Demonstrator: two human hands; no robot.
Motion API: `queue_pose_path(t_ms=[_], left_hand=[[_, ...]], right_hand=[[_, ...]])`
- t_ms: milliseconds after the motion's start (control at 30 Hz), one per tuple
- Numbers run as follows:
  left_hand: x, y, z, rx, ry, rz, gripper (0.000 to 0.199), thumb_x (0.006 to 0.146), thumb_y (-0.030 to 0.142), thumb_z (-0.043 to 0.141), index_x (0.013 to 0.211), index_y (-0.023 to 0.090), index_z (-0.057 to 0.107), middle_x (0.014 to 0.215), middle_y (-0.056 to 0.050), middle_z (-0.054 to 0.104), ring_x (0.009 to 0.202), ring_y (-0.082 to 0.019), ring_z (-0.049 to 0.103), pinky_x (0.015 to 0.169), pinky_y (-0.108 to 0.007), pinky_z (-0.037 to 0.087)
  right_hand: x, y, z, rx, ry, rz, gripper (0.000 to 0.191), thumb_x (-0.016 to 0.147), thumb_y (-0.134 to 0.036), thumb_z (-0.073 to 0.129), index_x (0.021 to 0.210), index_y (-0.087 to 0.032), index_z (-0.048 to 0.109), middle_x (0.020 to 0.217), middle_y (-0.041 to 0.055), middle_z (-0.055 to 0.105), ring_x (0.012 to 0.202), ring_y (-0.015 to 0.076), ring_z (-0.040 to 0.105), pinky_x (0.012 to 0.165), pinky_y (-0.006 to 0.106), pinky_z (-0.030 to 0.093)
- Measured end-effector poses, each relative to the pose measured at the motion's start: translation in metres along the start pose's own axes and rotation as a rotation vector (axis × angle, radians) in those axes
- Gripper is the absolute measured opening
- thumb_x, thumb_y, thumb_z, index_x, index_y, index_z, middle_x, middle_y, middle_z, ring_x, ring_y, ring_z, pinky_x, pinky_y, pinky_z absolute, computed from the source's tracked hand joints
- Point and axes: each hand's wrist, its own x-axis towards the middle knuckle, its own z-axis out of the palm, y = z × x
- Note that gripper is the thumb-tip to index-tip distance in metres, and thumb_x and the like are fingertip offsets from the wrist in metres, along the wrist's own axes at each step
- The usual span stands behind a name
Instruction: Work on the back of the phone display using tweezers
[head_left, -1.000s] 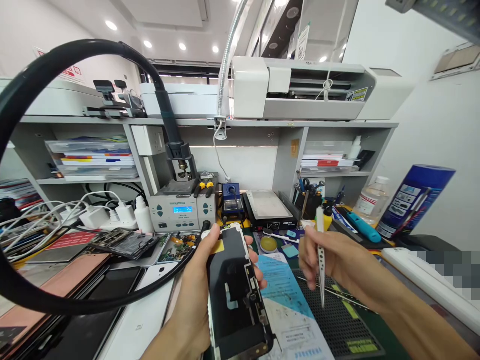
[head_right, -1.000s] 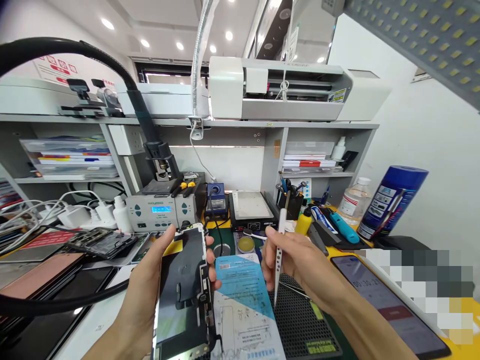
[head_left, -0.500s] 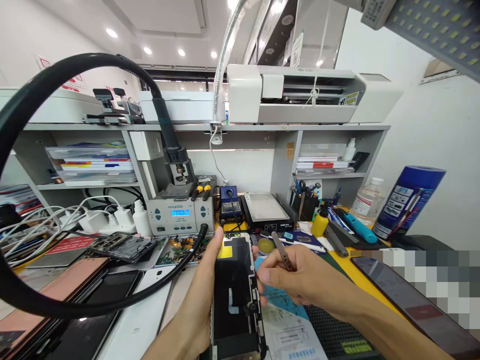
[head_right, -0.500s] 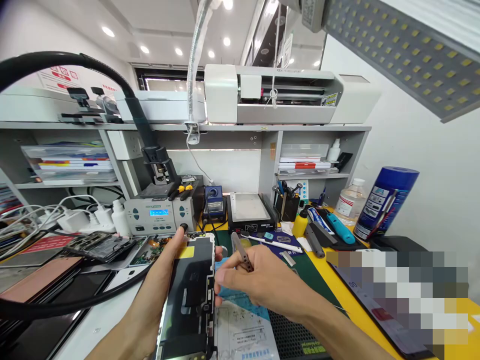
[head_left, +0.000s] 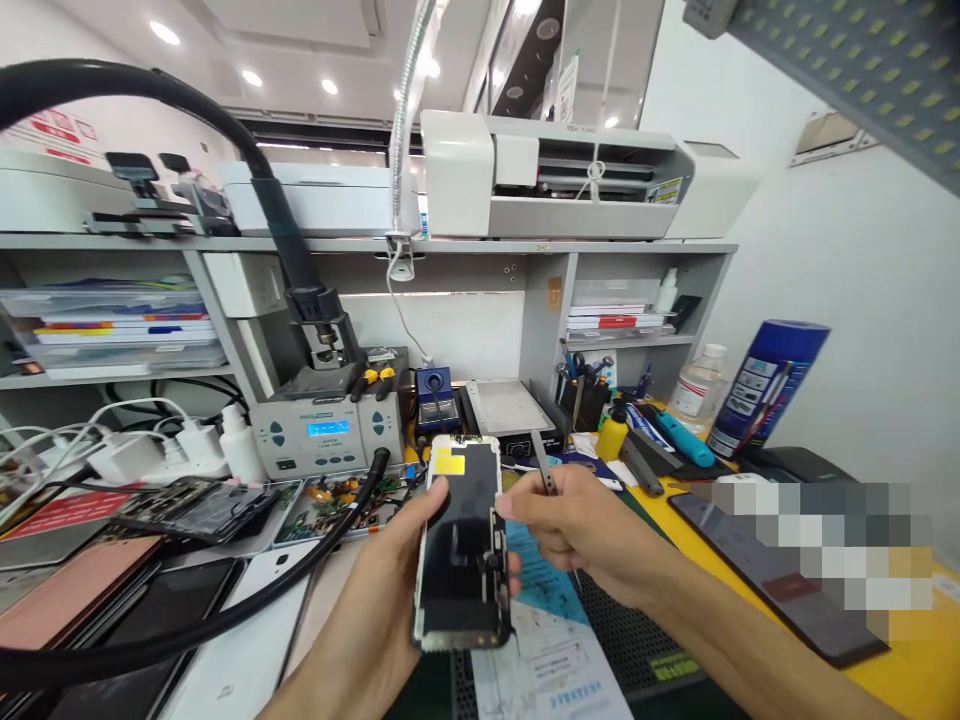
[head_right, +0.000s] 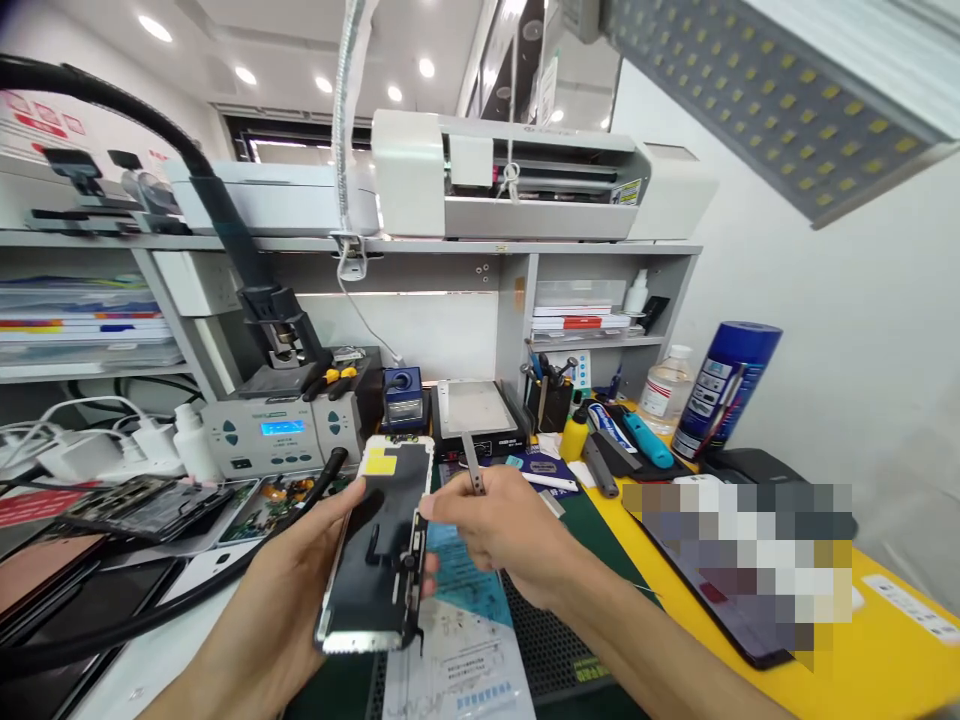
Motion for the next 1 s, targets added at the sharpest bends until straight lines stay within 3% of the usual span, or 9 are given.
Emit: queue_pose_path(t_ms=[100,167,233,300,400,533,633,833,1000], left_hand=[[0.003,-0.001,-0.003,0.105,0.075,0.118,0.037,0.084,0.037,0.076,0.116,0.020,0.068,0.099,-0.001,0.076,0.081,-0.013,0.071,0.072,-0.020,0.055],[0.006,-0.001,-0.006,0.162,0.080,0.156,0.034,0.083,0.033,0.078,0.112,0.018,0.070,0.096,-0.002,0.076,0.078,-0.013,0.070,0.069,-0.019,0.054],[0.009,-0.001,-0.008,0.211,0.075,0.152,0.031,0.082,0.029,0.077,0.110,0.017,0.070,0.088,-0.002,0.075,0.074,-0.014,0.070,0.067,-0.021,0.054],[0.012,-0.002,-0.011,0.265,0.067,0.133,0.031,0.079,0.028,0.079,0.106,0.016,0.071,0.074,-0.002,0.071,0.065,-0.014,0.067,0.059,-0.021,0.051],[0.016,-0.004,-0.016,0.372,0.046,0.090,0.032,0.075,0.035,0.082,0.097,0.015,0.070,0.061,0.001,0.062,0.045,-0.010,0.053,0.042,-0.020,0.040],[0.022,-0.013,-0.018,0.532,0.008,0.042,0.038,0.074,0.044,0.083,0.086,0.013,0.065,0.060,0.000,0.059,0.042,-0.009,0.049,0.036,-0.019,0.040],[0.025,-0.018,-0.015,0.645,-0.021,0.025,0.042,0.079,0.049,0.077,0.092,0.012,0.063,0.070,-0.005,0.065,0.047,-0.009,0.053,0.039,-0.019,0.045],[0.024,-0.016,0.001,0.855,-0.020,-0.030,0.043,0.085,0.055,0.068,0.092,0.013,0.060,0.072,-0.012,0.071,0.051,-0.012,0.061,0.046,-0.019,0.049],[0.023,-0.014,0.008,1.180,0.108,-0.022,0.043,0.089,0.058,0.058,0.073,0.021,0.044,0.049,0.001,0.056,0.036,-0.008,0.048,0.033,-0.015,0.029]], right_hand=[[0.004,0.000,-0.010,-0.021,-0.018,0.023,0.037,0.080,-0.037,0.085,0.067,-0.020,0.055,0.045,-0.0161,0.025,0.045,0.0059,0.014,0.043,0.022,0.015],[0.004,-0.001,-0.015,-0.049,-0.053,0.062,0.034,0.085,-0.036,0.084,0.070,-0.018,0.058,0.049,-0.0139,0.035,0.042,0.0048,0.023,0.041,0.020,0.022],[0.004,-0.002,-0.019,-0.084,-0.060,0.090,0.023,0.095,-0.034,0.075,0.087,-0.015,0.066,0.066,-0.0061,0.059,0.049,0.0077,0.049,0.047,0.020,0.043],[0.003,-0.006,-0.026,-0.116,-0.022,0.087,0.021,0.101,-0.033,0.067,0.114,-0.015,0.068,0.105,0.0048,0.072,0.080,0.0176,0.071,0.069,0.033,0.061],[0.003,-0.010,-0.046,-0.138,0.088,0.038,0.032,0.102,-0.032,0.066,0.130,-0.018,0.063,0.131,0.0103,0.067,0.107,0.0265,0.070,0.089,0.047,0.061],[0.001,-0.008,-0.078,-0.179,0.225,-0.057,0.033,0.101,-0.032,0.067,0.131,-0.018,0.063,0.132,0.0104,0.066,0.108,0.0269,0.070,0.090,0.047,0.061],[-0.004,-0.001,-0.094,-0.236,0.333,-0.130,0.033,0.101,-0.032,0.067,0.130,-0.018,0.064,0.131,0.0099,0.067,0.108,0.0274,0.070,0.090,0.047,0.061],[-0.008,0.006,-0.101,-0.284,0.450,-0.160,0.032,0.101,-0.033,0.067,0.129,-0.018,0.064,0.132,0.0094,0.067,0.109,0.0280,0.070,0.091,0.047,0.060],[-0.005,0.010,-0.101,-0.202,0.417,-0.085,0.032,0.101,-0.032,0.067,0.130,-0.018,0.063,0.131,0.0101,0.067,0.108,0.0269,0.070,0.090,0.047,0.061]])
